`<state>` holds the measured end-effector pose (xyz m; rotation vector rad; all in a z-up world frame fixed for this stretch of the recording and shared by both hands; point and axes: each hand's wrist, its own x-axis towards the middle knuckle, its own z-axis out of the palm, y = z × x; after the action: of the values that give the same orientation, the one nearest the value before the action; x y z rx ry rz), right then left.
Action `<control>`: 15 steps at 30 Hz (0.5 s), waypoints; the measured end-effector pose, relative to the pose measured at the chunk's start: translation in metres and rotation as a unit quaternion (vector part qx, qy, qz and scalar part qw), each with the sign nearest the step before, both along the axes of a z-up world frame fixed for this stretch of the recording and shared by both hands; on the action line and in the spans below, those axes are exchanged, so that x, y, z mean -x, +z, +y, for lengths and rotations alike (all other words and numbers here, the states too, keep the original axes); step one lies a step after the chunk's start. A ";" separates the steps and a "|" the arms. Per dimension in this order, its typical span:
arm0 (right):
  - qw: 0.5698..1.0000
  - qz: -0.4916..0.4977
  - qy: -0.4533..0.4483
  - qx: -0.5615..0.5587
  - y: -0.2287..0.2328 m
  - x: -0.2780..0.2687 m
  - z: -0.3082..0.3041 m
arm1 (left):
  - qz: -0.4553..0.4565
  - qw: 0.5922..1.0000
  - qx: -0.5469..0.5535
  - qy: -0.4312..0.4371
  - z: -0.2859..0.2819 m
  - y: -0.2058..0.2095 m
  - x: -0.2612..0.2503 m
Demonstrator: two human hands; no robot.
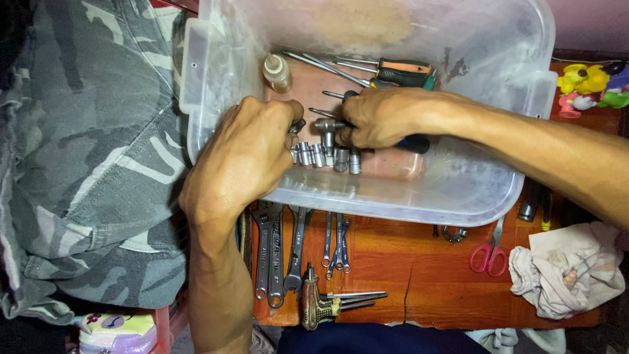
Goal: The person wipes various tools with a white cloth and places them into a clear plastic container on a wooden table. The person handles socket bits, screwdrivers, pliers, scissors, and wrenches one at a time, cleaning each before storing it.
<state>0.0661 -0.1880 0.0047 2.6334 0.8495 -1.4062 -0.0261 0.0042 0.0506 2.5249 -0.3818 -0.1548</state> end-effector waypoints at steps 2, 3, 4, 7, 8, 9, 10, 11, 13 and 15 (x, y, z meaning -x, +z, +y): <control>1.000 -0.014 0.012 -0.009 0.001 -0.001 -0.001 | 0.011 1.000 -0.002 -0.001 0.000 0.000 0.000; 1.000 -0.020 0.017 -0.014 0.003 -0.001 -0.002 | 0.034 0.999 -0.009 0.000 0.000 0.000 0.000; 0.999 -0.027 0.021 -0.019 0.004 -0.002 -0.002 | 0.056 0.998 -0.016 0.001 0.000 0.000 -0.001; 0.999 -0.033 0.018 -0.002 0.009 -0.005 -0.003 | 0.050 0.999 -0.008 0.007 -0.001 0.000 0.000; 0.999 -0.036 0.004 -0.010 0.010 -0.006 -0.003 | 0.037 0.999 0.001 0.009 -0.001 0.000 0.000; 0.999 -0.038 -0.011 -0.017 0.010 -0.007 -0.003 | 0.023 1.000 0.009 0.010 -0.001 -0.001 0.001; 0.999 -0.040 -0.025 -0.025 0.011 -0.007 -0.003 | 0.010 1.000 0.017 0.011 -0.001 -0.001 0.002; 0.998 -0.052 -0.014 -0.033 0.010 -0.008 -0.003 | 0.031 0.999 0.009 0.023 -0.001 -0.002 0.002; 0.996 -0.074 0.007 -0.049 0.009 -0.010 -0.003 | 0.074 0.996 -0.008 0.044 -0.002 -0.002 0.002; 0.996 -0.071 0.006 -0.053 0.008 -0.011 -0.005 | 0.074 0.996 -0.012 0.046 -0.003 -0.002 0.001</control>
<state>0.0776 -0.1925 0.0124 2.7607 0.9472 -1.1857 -0.0276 0.0010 0.0487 2.5305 -0.2064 -0.3095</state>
